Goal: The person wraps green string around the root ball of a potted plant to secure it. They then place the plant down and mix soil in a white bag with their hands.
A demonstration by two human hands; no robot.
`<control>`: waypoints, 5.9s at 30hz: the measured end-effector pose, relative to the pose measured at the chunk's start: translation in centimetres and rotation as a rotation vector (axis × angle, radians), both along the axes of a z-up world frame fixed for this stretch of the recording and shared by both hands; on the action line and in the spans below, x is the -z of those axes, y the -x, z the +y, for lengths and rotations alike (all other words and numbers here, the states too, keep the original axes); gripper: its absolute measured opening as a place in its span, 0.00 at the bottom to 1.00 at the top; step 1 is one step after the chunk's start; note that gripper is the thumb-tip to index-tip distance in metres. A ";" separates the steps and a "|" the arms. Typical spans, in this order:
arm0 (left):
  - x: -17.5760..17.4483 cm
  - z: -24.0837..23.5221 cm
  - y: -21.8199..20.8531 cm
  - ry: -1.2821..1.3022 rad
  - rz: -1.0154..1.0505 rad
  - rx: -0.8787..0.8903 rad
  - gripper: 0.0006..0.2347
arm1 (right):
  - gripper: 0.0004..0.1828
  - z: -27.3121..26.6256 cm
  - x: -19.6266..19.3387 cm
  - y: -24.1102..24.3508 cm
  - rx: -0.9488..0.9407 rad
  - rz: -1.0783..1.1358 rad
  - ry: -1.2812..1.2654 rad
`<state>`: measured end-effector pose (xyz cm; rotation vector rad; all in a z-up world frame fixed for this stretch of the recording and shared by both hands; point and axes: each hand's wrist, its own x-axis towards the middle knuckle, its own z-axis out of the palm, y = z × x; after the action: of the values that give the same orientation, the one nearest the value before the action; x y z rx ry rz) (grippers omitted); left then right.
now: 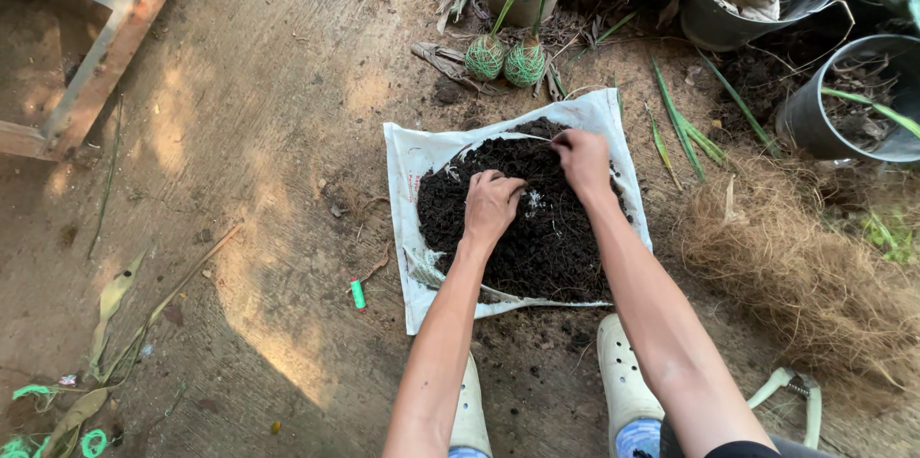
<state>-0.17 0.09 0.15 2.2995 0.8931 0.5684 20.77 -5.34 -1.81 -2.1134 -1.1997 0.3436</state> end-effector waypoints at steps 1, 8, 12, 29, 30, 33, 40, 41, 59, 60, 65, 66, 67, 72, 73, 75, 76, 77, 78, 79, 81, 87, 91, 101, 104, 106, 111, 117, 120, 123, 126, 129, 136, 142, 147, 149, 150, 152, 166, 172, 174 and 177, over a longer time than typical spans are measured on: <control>-0.1 0.1 0.2 0.013 -0.013 -0.015 0.05 | 0.08 -0.4 -0.6 -0.2 0.057 0.085 -0.001; -2.4 1.5 1.7 0.395 -0.077 -0.161 0.10 | 0.08 -4.0 -7.8 -0.5 0.053 0.694 0.351; -5.3 1.9 2.0 0.488 -0.035 -0.111 0.12 | 0.08 -4.4 -12.9 -0.6 0.206 1.037 0.130; -32.3 4.6 -5.7 1.161 -0.387 -0.120 0.21 | 0.16 0.9 -39.9 2.8 -0.549 -0.034 -0.008; -33.2 4.4 -5.4 1.170 -0.377 -0.094 0.21 | 0.13 0.6 -39.9 2.6 -0.579 -0.090 -0.076; -34.6 3.5 -3.7 1.118 -0.081 0.061 0.23 | 0.07 0.9 -38.1 1.2 -0.637 -0.135 -0.044; -32.7 2.3 2.6 0.084 1.245 0.820 0.24 | 0.11 0.8 -26.0 -3.1 -1.088 -0.430 0.757; -32.0 2.2 2.9 -0.026 1.314 0.839 0.20 | 0.12 0.5 -24.0 -3.8 -1.082 -0.402 0.767; -12.7 6.3 -2.5 -0.032 0.856 0.981 0.12 | 0.22 -5.6 -3.6 -5.4 -0.905 -0.526 0.719; -12.2 5.9 -2.4 0.017 0.858 1.004 0.13 | 0.17 -5.6 -3.8 -6.0 -0.900 -0.491 0.706; -8.9 5.5 -1.7 0.223 0.786 1.011 0.17 | 0.07 -5.8 -6.2 -7.9 -0.649 -0.212 0.445; -8.4 5.9 -1.5 0.259 0.765 0.992 0.17 | 0.08 -5.7 -7.3 -8.2 -0.583 -0.166 0.468; -8.0 6.2 -1.1 0.294 0.743 0.973 0.18 | 0.09 -5.5 -8.4 -8.4 -0.517 -0.120 0.491; -5.7 6.9 0.3 0.486 0.739 0.832 0.17 | 0.08 -5.0 -11.7 -8.3 -0.249 0.034 0.600; -5.3 6.8 0.4 0.492 0.746 0.823 0.17 | 0.08 -5.1 -11.6 -8.1 -0.319 -0.056 0.612; -4.6 6.7 0.3 0.499 0.732 0.831 0.17 | 0.08 -5.1 -10.6 -7.4 -0.288 0.015 0.736; -4.3 6.5 0.4 0.505 0.725 0.833 0.17 | 0.08 -5.4 -10.0 -7.2 -0.276 0.051 0.799; -4.0 6.2 0.4 0.505 0.729 0.829 0.17 | 0.07 -5.9 -9.2 -6.6 -0.384 0.045 0.737; -3.9 5.9 0.4 0.501 0.732 0.825 0.16 | 0.07 -6.1 -8.2 -5.8 -0.489 0.037 0.670; -3.8 5.6 0.3 0.497 0.736 0.822 0.16 | 0.07 -6.5 -7.5 -5.3 -0.592 0.029 0.600; -3.7 5.0 0.4 0.498 0.675 0.809 0.15 | 0.06 -7.2 -6.2 -3.8 -0.602 0.057 0.531; -4.0 4.0 0.3 0.568 0.633 0.798 0.14 | 0.14 -6.5 -4.7 -0.2 -0.591 0.073 0.513; -4.0 3.8 -0.2 0.580 0.643 0.811 0.15 | 0.17 -6.4 -3.9 1.5 -0.733 -0.060 0.417; -4.6 3.2 -0.1 0.596 0.590 0.819 0.14 | 0.08 -2.5 -7.2 -4.6 -0.441 0.299 0.658; -4.7 2.7 0.2 0.577 0.557 0.823 0.13 | 0.08 -2.5 -9.8 -6.7 -0.338 0.305 0.775; -4.6 2.3 0.5 0.516 0.524 0.841 0.12 | 0.10 -3.8 -10.8 -7.7 -0.428 0.136 0.867; -4.2 0.7 2.3 0.015 0.422 1.054 0.16 | 0.15 -8.5 -8.4 -5.8 -0.497 0.131 0.692; -4.1 -2.4 6.3 -0.331 0.508 1.112 0.14 | 0.20 -11.9 -4.2 -2.2 -0.775 -0.222 0.566; -4.2 -3.1 7.4 -0.401 0.561 1.141 0.12 | 0.11 -12.0 -4.1 -1.8 -0.860 -0.347 0.615; -4.2 -3.1 7.3 -0.425 0.609 1.162 0.11 | 0.08 -11.3 -5.6 -2.2 -0.836 -0.395 0.609; -4.5 -2.5 6.7 -0.390 0.653 1.159 0.10 | 0.06 -10.9 -8.3 -2.8 -0.684 -0.253 0.597; -5.3 -1.0 5.1 -0.356 0.702 1.123 0.11 | 0.06 -10.1 -11.7 -4.5 -0.401 0.084 0.654; -9.7 0.0 1.4 0.684 0.452 0.518 0.16 | 0.07 -8.6 -16.8 -4.4 -0.094 0.733 0.670; -10.4 0.1 -0.4 0.492 0.447 0.669 0.15 | 0.09 -9.6 -15.0 -4.0 -0.449 0.300 0.700; -8.0 -1.0 1.9 0.070 0.515 0.998 0.15 | 0.07 -12.0 -12.1 -2.3 -0.640 0.239 0.607; -6.6 -2.0 2.8 -0.010 0.541 1.059 0.16 | 0.08 -13.1 -11.2 -0.1 -0.770 0.178 0.643; -6.0 -2.4 3.3 -0.041 0.555 1.075 0.17 | 0.11 -13.5 -11.0 1.0 -0.840 0.142 0.687; -5.0 -3.2 4.3 -0.106 0.587 1.104 0.16 | 0.12 -13.8 -10.5 2.3 -1.051 -0.027 0.633; -3.7 -3.5 5.7 -0.163 0.570 1.084 0.03 | 0.14 -13.7 -10.7 1.1 -1.058 -0.090 0.572; -6.1 -2.0 3.0 0.405 0.607 0.732 0.09 | 0.20 -13.9 -11.8 1.3 -1.047 -0.075 0.403; -6.6 -1.2 2.7 0.419 0.460 0.688 0.07 | 0.12 -14.7 -10.7 1.9 -1.145 -0.180 0.370; -6.9 -0.6 2.1 0.537 0.321 0.592 0.06 | 0.14 -15.8 -8.4 3.3 -1.350 -0.345 0.623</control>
<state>-2.24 -0.48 7.03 2.0225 0.3853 -0.2745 17.52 -21.15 6.55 -1.4494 -2.9113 1.0506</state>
